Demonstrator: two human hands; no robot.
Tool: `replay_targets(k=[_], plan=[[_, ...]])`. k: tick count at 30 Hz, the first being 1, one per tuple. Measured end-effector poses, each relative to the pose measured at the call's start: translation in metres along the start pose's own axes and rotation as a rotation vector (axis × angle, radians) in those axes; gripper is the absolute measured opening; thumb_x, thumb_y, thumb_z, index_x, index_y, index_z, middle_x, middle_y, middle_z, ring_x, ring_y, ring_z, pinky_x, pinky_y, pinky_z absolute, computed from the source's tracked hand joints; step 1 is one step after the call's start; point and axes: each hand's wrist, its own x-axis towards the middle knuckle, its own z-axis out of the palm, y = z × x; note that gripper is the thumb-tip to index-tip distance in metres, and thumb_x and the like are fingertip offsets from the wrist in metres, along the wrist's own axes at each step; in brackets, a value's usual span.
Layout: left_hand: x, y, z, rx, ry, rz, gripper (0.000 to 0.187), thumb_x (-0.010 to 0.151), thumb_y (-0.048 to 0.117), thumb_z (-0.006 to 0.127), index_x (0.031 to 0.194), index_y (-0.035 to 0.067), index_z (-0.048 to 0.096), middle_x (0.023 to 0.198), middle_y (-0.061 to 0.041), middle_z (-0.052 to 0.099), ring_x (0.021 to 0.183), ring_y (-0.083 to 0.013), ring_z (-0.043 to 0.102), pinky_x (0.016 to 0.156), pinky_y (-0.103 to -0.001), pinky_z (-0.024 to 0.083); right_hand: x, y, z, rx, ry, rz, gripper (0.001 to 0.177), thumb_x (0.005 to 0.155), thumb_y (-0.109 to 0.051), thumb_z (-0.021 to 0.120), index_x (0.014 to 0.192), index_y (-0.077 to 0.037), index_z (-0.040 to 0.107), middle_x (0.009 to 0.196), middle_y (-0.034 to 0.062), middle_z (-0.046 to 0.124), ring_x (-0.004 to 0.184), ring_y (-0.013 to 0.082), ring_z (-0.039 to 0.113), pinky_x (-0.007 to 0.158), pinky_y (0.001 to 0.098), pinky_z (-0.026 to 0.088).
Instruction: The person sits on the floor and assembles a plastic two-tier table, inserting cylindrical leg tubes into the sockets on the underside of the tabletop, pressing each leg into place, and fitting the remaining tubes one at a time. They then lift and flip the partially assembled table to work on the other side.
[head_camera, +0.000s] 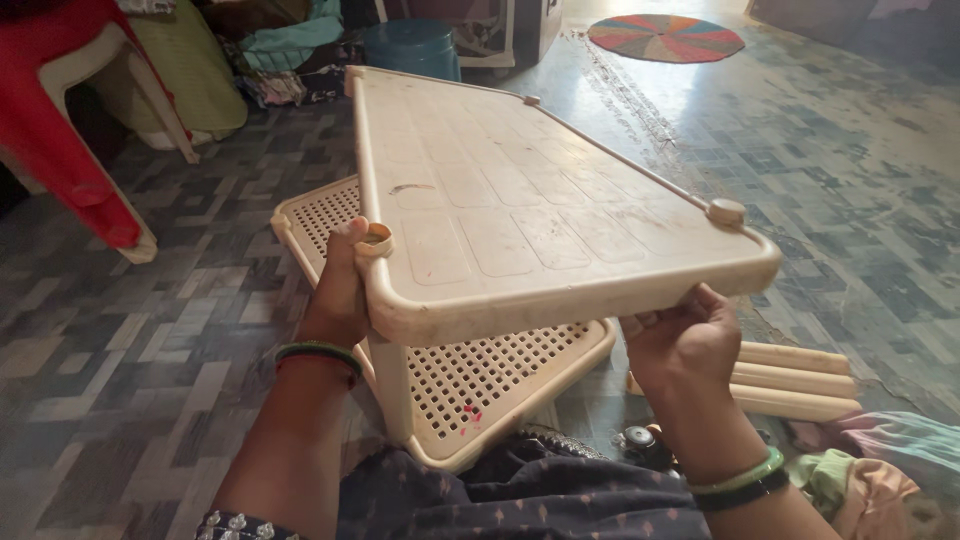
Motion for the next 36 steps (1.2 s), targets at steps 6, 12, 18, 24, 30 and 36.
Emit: replay_targets(k=[6,12,18,24,30,36], plan=[[-0.009,-0.002,0.012,0.022,0.074,0.023,0.05,0.092,0.056,0.053,0.109,0.009,0.059,0.106,-0.011,0.064,0.103,-0.0235,0.061,0.094,-0.038,0.05,0.012,0.004,0.06,-0.456,0.877,-0.083,0.051,0.097,-0.029,0.029,0.136,-0.004,0.05,0.134,0.0137,0.062,0.126,0.0283,0.062,0.105,0.0513,0.052],[-0.046,0.0,0.016,0.07,0.131,0.146,0.047,0.098,0.052,0.049,0.11,0.007,0.057,0.106,-0.011,0.06,0.099,-0.0223,0.06,0.09,-0.036,0.05,0.029,0.012,0.085,-0.498,0.764,-0.1,0.054,0.099,-0.032,0.029,0.145,-0.009,0.043,0.142,0.009,0.056,0.137,0.0267,0.052,0.113,0.0528,0.041],[-0.053,-0.006,0.013,-0.048,0.214,0.141,0.042,0.096,0.046,0.048,0.11,0.007,0.058,0.108,-0.011,0.061,0.102,-0.0242,0.061,0.093,-0.04,0.05,0.03,0.005,0.052,-0.589,0.76,-0.006,0.055,0.096,-0.028,0.025,0.142,-0.008,0.047,0.14,0.0106,0.058,0.133,0.0273,0.056,0.111,0.0586,0.044],[-0.05,-0.007,0.008,-0.086,0.245,0.115,0.043,0.096,0.046,0.05,0.11,0.007,0.058,0.107,-0.011,0.062,0.102,-0.0243,0.061,0.092,-0.041,0.051,0.033,-0.018,-0.015,-1.114,0.555,-0.009,0.046,0.098,-0.013,0.036,0.143,-0.007,0.043,0.135,0.0107,0.056,0.121,0.0274,0.059,0.102,0.0498,0.053],[-0.043,-0.013,0.005,-0.061,0.197,0.157,0.048,0.094,0.052,0.056,0.111,0.007,0.058,0.107,-0.01,0.061,0.102,-0.0238,0.061,0.092,-0.041,0.051,0.054,-0.018,-0.103,-1.118,0.491,0.142,0.049,0.108,-0.028,0.05,0.151,-0.008,0.04,0.135,0.0075,0.057,0.119,0.0224,0.058,0.095,0.0412,0.053],[-0.038,-0.014,0.003,-0.039,0.181,0.161,0.056,0.092,0.057,0.059,0.113,0.006,0.06,0.109,-0.009,0.062,0.106,-0.0233,0.061,0.095,-0.041,0.052,0.062,-0.023,-0.13,-0.598,0.514,-0.038,0.052,0.107,-0.024,0.047,0.154,-0.005,0.039,0.149,0.0147,0.053,0.136,0.0289,0.057,0.113,0.0449,0.047]])
